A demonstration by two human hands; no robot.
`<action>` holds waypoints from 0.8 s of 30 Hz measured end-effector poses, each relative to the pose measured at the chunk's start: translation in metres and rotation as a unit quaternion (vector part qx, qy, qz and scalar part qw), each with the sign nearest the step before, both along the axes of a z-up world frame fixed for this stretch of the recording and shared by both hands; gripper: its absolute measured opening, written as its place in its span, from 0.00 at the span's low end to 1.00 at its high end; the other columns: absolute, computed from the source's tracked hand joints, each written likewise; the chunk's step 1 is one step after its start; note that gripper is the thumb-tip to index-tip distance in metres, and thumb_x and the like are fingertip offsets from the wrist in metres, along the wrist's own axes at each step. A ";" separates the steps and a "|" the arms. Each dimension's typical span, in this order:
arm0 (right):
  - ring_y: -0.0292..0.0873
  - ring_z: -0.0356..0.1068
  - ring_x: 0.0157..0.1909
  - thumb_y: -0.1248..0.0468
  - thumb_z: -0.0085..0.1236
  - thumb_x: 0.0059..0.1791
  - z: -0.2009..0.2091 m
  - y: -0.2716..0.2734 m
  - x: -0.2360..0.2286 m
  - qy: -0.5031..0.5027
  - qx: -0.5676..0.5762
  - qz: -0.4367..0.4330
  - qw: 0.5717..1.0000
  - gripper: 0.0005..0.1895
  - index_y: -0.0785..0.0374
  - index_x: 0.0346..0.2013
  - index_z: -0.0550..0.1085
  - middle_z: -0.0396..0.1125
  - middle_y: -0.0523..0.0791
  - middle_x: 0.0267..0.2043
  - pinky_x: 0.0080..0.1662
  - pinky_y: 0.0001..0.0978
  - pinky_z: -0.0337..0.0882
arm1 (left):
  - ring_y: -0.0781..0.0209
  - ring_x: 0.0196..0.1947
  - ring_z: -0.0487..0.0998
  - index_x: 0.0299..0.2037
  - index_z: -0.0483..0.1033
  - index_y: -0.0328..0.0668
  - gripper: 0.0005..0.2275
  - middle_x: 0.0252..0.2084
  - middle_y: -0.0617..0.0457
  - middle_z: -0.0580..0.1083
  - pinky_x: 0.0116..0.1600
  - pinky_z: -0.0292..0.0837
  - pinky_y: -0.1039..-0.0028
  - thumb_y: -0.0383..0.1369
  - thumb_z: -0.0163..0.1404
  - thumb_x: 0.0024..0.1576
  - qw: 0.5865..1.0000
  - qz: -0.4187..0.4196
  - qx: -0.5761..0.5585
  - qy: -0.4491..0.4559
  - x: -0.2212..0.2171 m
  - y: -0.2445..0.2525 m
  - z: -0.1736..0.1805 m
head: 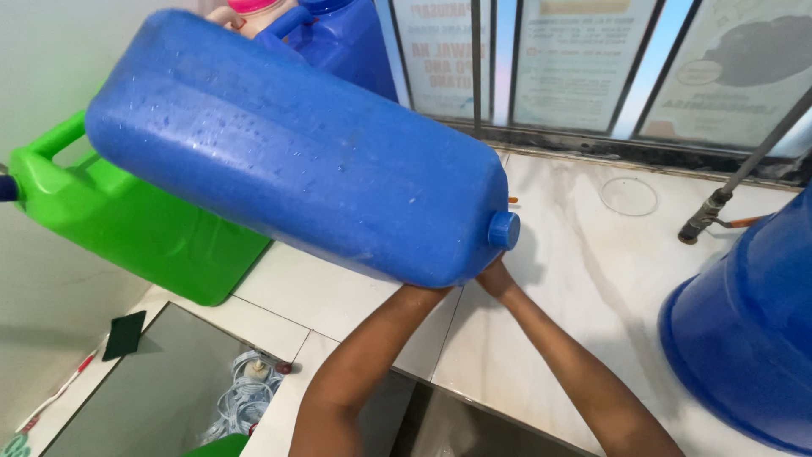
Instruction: The person washes a green plastic jerrycan and its red cap in a sink using a sponge and a toothbrush. They scrub the exterior and interior, rinse with water, and then place the jerrycan with other containers on the floor.
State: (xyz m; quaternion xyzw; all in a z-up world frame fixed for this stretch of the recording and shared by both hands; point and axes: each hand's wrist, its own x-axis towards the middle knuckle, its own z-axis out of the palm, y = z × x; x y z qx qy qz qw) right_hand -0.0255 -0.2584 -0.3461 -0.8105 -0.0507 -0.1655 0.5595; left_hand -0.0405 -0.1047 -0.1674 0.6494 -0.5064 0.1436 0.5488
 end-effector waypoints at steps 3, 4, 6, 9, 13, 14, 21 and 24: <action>0.58 0.64 0.66 0.48 0.63 0.42 -0.010 -0.019 0.006 0.032 0.005 -0.067 0.997 0.48 0.55 0.68 0.46 0.58 0.51 0.64 0.62 0.56 0.73 | 0.50 0.58 0.75 0.60 0.71 0.42 0.19 0.57 0.45 0.74 0.64 0.69 0.59 0.35 0.54 0.60 0.982 0.106 0.109 -0.110 0.026 0.003 0.000; 0.60 0.63 0.65 0.49 0.63 0.40 -0.011 -0.023 0.004 0.106 0.114 -0.087 0.984 0.56 0.53 0.70 0.36 0.55 0.52 0.65 0.58 0.58 0.75 | 0.50 0.56 0.75 0.59 0.71 0.42 0.18 0.55 0.45 0.74 0.62 0.69 0.60 0.36 0.53 0.60 0.970 0.136 0.142 -0.140 0.031 0.005 0.000; 0.64 0.49 0.69 0.52 0.65 0.44 -0.006 -0.036 -0.003 0.041 0.063 -0.135 0.988 0.57 0.54 0.74 0.37 0.45 0.56 0.69 0.62 0.62 0.63 | 0.51 0.52 0.76 0.56 0.71 0.41 0.16 0.51 0.45 0.74 0.59 0.70 0.60 0.36 0.52 0.59 0.958 0.169 0.165 -0.163 0.037 0.012 0.005; 0.62 0.52 0.68 0.50 0.57 0.45 0.013 -0.047 -0.027 0.102 0.311 -0.128 0.936 0.50 0.46 0.76 0.43 0.49 0.51 0.68 0.60 0.68 0.61 | 0.52 0.47 0.76 0.51 0.71 0.40 0.14 0.45 0.46 0.74 0.54 0.70 0.61 0.36 0.50 0.59 0.966 0.165 0.131 -0.149 0.032 0.026 0.021; 0.59 0.68 0.57 0.39 0.48 0.45 0.023 -0.078 -0.077 0.148 0.646 -0.064 0.746 0.42 0.61 0.67 0.60 0.66 0.55 0.60 0.52 0.67 0.65 | 0.53 0.40 0.76 0.46 0.72 0.39 0.11 0.38 0.47 0.74 0.48 0.71 0.63 0.37 0.48 0.58 0.984 0.125 0.053 -0.112 0.017 0.037 0.045; 0.56 0.70 0.57 0.47 0.48 0.48 0.016 -0.088 -0.083 0.168 0.617 -0.074 0.765 0.36 0.63 0.66 0.61 0.67 0.53 0.59 0.55 0.62 0.68 | 0.53 0.38 0.76 0.44 0.72 0.39 0.11 0.36 0.47 0.74 0.46 0.71 0.63 0.37 0.48 0.58 0.989 0.118 0.025 -0.090 0.017 0.036 0.051; 0.45 0.72 0.40 0.72 0.38 0.48 -0.063 -0.161 -0.108 0.317 0.117 -0.117 0.934 0.21 0.63 0.51 0.76 0.72 0.50 0.41 0.47 0.45 0.74 | 0.58 0.24 0.74 0.26 0.68 0.39 0.16 0.22 0.49 0.71 0.35 0.72 0.66 0.39 0.52 0.64 0.871 -0.099 -0.391 0.281 0.105 0.062 0.127; 0.46 0.75 0.41 0.71 0.41 0.49 -0.081 -0.174 -0.111 0.311 -0.036 -0.102 0.944 0.18 0.65 0.44 0.80 0.77 0.52 0.40 0.48 0.40 0.76 | 0.57 0.25 0.73 0.27 0.69 0.42 0.11 0.23 0.50 0.69 0.35 0.75 0.63 0.34 0.55 0.59 0.768 -0.180 -0.451 0.418 0.146 0.100 0.147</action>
